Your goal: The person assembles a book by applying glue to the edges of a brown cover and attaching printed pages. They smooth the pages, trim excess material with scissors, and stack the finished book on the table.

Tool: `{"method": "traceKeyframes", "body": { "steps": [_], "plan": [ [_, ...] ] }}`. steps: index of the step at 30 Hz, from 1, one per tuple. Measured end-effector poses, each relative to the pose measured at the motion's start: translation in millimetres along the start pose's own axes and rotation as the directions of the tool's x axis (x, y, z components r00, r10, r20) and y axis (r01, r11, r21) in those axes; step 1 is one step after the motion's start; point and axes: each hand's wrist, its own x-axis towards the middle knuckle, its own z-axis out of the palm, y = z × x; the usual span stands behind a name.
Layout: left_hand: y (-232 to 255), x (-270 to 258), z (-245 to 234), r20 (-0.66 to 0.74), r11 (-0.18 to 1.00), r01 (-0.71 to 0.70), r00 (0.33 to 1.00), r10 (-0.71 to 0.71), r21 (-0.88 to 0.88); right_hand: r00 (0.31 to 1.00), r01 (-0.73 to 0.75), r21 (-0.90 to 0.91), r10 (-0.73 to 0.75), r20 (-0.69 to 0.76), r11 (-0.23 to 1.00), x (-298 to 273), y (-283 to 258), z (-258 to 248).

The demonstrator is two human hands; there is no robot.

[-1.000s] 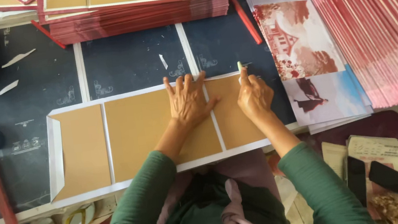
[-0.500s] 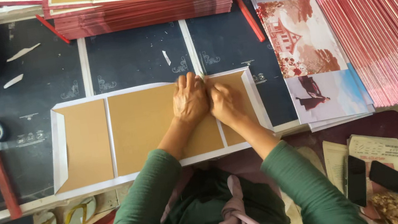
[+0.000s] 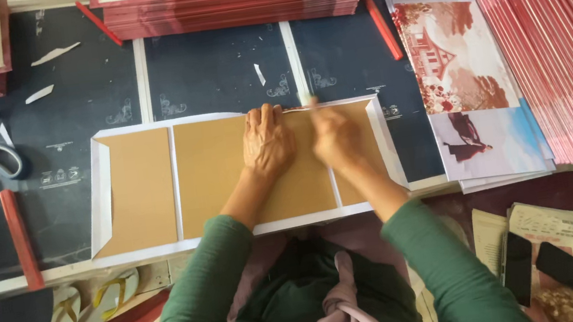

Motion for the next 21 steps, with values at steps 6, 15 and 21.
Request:
{"method": "traceKeyframes", "body": {
  "steps": [6, 15, 21],
  "plan": [
    [-5, -4, 11, -0.042, 1.0, -0.012, 0.999, 0.012, -0.009, 0.993, 0.08, -0.077, -0.086, -0.081, 0.994, -8, -1, 0],
    [-26, -8, -71, 0.117, 0.993, -0.079, 0.991, 0.07, 0.082, 0.994, 0.061, -0.165, -0.075, -0.079, 0.984, -8, 25, 20],
    [-36, -15, -43, -0.073, 0.996, -0.058, 0.995, 0.063, 0.07, 0.998, 0.052, -0.019, -0.052, 0.025, 0.998, 7, 30, 14]
  ]
}}
